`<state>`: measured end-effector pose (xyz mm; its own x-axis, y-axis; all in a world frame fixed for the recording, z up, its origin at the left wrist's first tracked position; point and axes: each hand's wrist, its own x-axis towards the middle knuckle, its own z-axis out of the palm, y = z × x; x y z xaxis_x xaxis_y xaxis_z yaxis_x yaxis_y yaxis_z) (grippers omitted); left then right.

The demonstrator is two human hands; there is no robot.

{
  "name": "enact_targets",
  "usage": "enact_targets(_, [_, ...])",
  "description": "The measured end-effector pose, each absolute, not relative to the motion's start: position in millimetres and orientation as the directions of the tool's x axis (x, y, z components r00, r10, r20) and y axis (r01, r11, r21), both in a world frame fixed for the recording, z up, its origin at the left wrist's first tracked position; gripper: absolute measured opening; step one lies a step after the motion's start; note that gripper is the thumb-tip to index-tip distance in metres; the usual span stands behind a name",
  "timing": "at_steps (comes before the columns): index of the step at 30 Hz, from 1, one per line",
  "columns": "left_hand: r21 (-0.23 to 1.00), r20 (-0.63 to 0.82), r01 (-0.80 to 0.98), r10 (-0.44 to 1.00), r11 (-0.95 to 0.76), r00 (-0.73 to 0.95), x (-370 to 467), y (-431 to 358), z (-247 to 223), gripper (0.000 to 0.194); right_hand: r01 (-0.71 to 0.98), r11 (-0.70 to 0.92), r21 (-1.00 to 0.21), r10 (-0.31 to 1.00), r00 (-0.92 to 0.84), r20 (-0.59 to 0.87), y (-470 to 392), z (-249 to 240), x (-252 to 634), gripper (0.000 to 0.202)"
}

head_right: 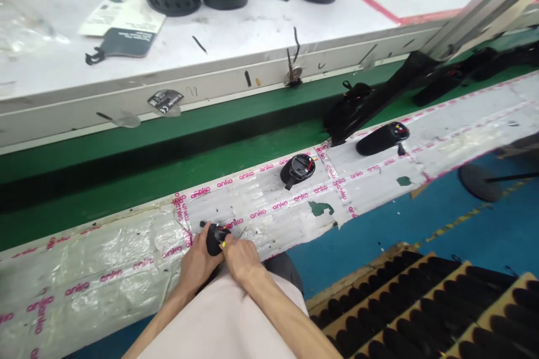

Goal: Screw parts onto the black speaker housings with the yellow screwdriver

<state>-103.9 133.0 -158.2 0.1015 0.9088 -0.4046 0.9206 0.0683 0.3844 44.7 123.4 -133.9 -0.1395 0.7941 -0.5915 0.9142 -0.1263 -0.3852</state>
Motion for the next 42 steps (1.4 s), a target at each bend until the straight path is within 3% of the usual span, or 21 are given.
enact_targets(24, [0.434, -0.402, 0.896, 0.91, 0.089, 0.104, -107.1, 132.4, -163.3, 0.083, 0.912, -0.086, -0.401, 0.809, -0.171, -0.562, 119.8, -143.3, 43.3, 0.027])
enact_targets(42, [0.406, -0.398, 0.911, 0.911, 0.071, 0.106, -98.7, 131.3, -161.9, 0.079, 0.939, -0.082, -0.333, 0.704, -0.182, -0.687, 132.7, -146.5, 45.5, 0.03])
